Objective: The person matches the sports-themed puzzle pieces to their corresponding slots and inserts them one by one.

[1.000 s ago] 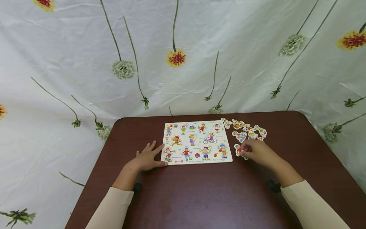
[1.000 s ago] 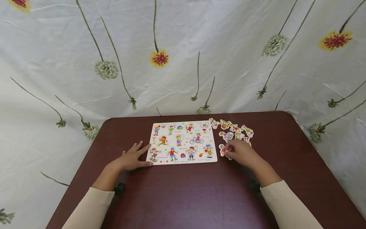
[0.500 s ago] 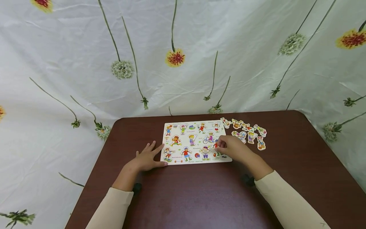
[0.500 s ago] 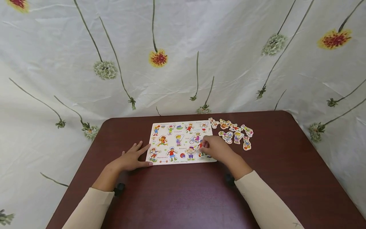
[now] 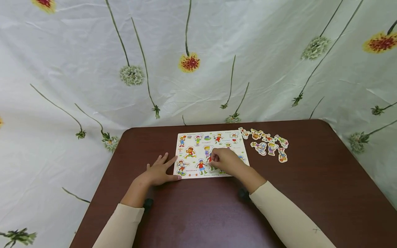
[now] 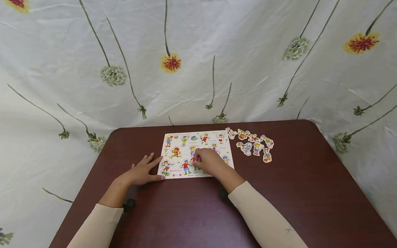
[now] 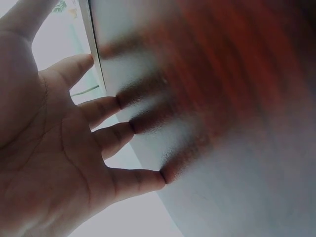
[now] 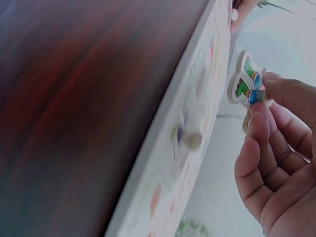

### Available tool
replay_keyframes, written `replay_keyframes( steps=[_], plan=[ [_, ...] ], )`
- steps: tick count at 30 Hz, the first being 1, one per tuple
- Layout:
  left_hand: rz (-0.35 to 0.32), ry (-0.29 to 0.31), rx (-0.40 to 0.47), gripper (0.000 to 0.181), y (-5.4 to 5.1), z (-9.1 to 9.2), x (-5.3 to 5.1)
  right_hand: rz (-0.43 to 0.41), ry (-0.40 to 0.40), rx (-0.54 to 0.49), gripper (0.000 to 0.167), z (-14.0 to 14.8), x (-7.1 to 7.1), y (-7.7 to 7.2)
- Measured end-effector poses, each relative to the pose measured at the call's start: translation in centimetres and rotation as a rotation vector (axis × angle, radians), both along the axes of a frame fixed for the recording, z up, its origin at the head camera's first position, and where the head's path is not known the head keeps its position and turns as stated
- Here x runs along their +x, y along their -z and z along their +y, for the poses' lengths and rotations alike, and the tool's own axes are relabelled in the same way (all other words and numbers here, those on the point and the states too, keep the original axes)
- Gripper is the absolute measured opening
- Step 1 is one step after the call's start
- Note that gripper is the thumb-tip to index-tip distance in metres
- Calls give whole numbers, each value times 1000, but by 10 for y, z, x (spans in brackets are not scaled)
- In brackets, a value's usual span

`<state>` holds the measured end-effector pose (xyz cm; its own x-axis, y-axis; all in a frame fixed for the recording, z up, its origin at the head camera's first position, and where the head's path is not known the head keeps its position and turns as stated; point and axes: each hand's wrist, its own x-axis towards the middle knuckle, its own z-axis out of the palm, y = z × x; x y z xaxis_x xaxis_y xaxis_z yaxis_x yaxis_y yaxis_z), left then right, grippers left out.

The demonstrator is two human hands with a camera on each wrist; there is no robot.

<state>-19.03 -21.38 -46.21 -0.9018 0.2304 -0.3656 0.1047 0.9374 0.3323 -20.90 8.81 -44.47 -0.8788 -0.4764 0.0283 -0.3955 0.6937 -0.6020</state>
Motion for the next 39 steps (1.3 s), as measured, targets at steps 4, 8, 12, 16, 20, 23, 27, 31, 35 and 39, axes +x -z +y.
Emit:
replay_keyframes(
  steps=[4, 8, 12, 16, 20, 23, 27, 31, 35, 39],
  plan=[
    [-3, 0, -3, 96, 0, 0, 0, 7, -15, 17, 23, -15, -2, 4],
    [-5, 2, -8, 95, 0, 0, -1, 19, -26, 40, 24, -26, -3, 9],
    [-2, 2, -2, 95, 0, 1, -1, 9, -41, 53, 25, -34, -4, 12],
    [1, 3, -3, 95, 0, 1, 0, -2, -49, 80, 25, -38, -4, 15],
    [4, 3, 2, 95, 0, 1, 0, -19, -46, 99, 23, -41, -5, 17],
    [2, 1, 4, 95, 1, 0, 0, -43, -59, 110, 20, -42, -6, 18],
    [0, -2, 4, 94, 0, 0, 0, -65, -71, 125, 17, -44, -7, 18],
    [2, -3, 1, 94, -1, 0, 1, -78, -67, 124, 16, -44, -7, 18],
    [0, 0, -4, 94, -1, 0, 1, -81, -61, 119, 15, -44, -6, 18],
    [1, 4, -3, 94, -1, 1, 1, -68, -48, 103, 13, -43, -5, 20]
  ],
)
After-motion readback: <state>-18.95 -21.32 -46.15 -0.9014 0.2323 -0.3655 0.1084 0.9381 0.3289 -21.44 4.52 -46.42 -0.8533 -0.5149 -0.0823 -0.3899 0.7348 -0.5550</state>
